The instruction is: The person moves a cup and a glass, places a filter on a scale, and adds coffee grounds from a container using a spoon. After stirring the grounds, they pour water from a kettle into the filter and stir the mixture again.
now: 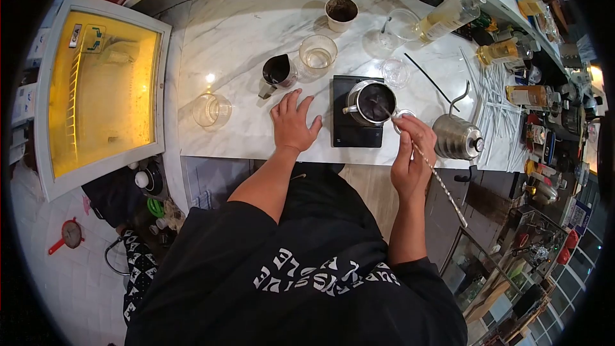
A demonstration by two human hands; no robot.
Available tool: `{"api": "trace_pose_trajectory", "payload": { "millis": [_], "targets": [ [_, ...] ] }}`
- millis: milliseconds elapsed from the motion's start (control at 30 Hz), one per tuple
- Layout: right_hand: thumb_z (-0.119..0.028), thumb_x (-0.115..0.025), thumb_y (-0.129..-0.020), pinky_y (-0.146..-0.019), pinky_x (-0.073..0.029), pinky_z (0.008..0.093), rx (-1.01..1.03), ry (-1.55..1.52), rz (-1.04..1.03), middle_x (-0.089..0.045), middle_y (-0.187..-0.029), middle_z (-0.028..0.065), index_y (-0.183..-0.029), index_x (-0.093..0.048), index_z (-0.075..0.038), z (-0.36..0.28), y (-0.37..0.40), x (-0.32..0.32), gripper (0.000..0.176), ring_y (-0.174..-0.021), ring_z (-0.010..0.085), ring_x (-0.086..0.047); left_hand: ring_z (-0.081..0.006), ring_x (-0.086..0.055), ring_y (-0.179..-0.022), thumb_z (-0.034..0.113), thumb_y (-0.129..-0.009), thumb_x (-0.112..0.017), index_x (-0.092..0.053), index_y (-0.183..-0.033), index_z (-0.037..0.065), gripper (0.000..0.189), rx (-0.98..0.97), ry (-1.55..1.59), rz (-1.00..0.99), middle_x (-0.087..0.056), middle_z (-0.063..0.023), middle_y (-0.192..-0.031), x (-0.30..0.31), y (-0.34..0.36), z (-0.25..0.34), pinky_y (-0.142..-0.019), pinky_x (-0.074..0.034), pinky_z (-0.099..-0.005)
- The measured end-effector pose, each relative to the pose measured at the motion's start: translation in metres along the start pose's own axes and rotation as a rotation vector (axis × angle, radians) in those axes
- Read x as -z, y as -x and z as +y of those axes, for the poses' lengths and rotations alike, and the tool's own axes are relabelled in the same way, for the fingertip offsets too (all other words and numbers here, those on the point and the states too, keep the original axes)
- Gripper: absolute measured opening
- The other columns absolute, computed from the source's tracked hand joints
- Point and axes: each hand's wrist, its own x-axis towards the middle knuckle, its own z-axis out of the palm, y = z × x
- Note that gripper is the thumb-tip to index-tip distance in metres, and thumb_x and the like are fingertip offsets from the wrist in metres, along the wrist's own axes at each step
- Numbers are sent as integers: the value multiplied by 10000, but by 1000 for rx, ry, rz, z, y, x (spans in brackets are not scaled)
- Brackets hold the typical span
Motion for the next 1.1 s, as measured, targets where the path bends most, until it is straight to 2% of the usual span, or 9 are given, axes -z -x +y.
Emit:
{"api": "trace_pose_trajectory", "payload": {
  "millis": [167,300,533,767,900,1033,1100],
  "targets": [
    [-33,-579,-1049,-1046,-474,401,-25,39,28,-767,-1163,148,-1127,-762,-43,3,-4,12,199,-1170,312,-692,-318,-421,-1455,384,-856,-784,-646,-1393,194,586,-5,2,1,-499,-91,-1533,0,-1,0,-1169,-298,-520],
    [-8,-648,-987,-1053,-438,430,27,-43,-42,-771,-1093,94,-1102,-746,-63,-10,-4,8,161,-1142,280,-714,-318,-421,-1455,380,-856,-787,-646,-1392,193,585,-6,-9,6,-500,-92,-1532,-1,-2,2,-1166,-300,-523],
    [-18,-628,-1014,-1049,-447,429,-79,-41,51,-775,-1120,105,-1109,-746,-47,2,-3,7,155,-1119,299,-711,-321,-422,-1454,384,-852,-788,-645,-1384,192,583,-4,-1,5,-505,-90,-1530,-1,-1,0,-1160,-302,-524],
    [-10,-617,-1012,-1043,-453,426,-16,-99,12,-773,-1120,117,-1104,-745,-42,-8,-1,0,161,-1100,307,-711,-318,-422,-1456,387,-852,-785,-645,-1396,197,593,-3,-24,-3,-504,-91,-1532,0,-1,1,-1159,-304,-521],
    [-6,-615,-1017,-1030,-466,417,-64,-11,75,-767,-1094,120,-1093,-749,-27,-3,-6,-1,155,-1088,304,-715,-318,-419,-1458,388,-854,-784,-641,-1398,198,594,-5,-16,3,-502,-87,-1533,-2,-2,-1,-1164,-300,-522],
    [-12,-620,-1019,-1032,-467,418,-73,-79,114,-768,-1097,123,-1094,-747,-31,5,-2,5,149,-1079,302,-715,-315,-417,-1460,390,-858,-783,-642,-1399,200,590,-4,-18,2,-500,-85,-1535,-2,-1,0,-1167,-299,-519],
    [-3,-574,-1044,-1003,-506,401,-41,-52,47,-766,-1132,144,-1125,-743,-10,0,1,7,188,-1102,306,-707,-314,-416,-1460,390,-859,-782,-642,-1399,201,588,1,-21,-7,-499,-85,-1535,-1,-1,1,-1168,-299,-517]
  ]
}}
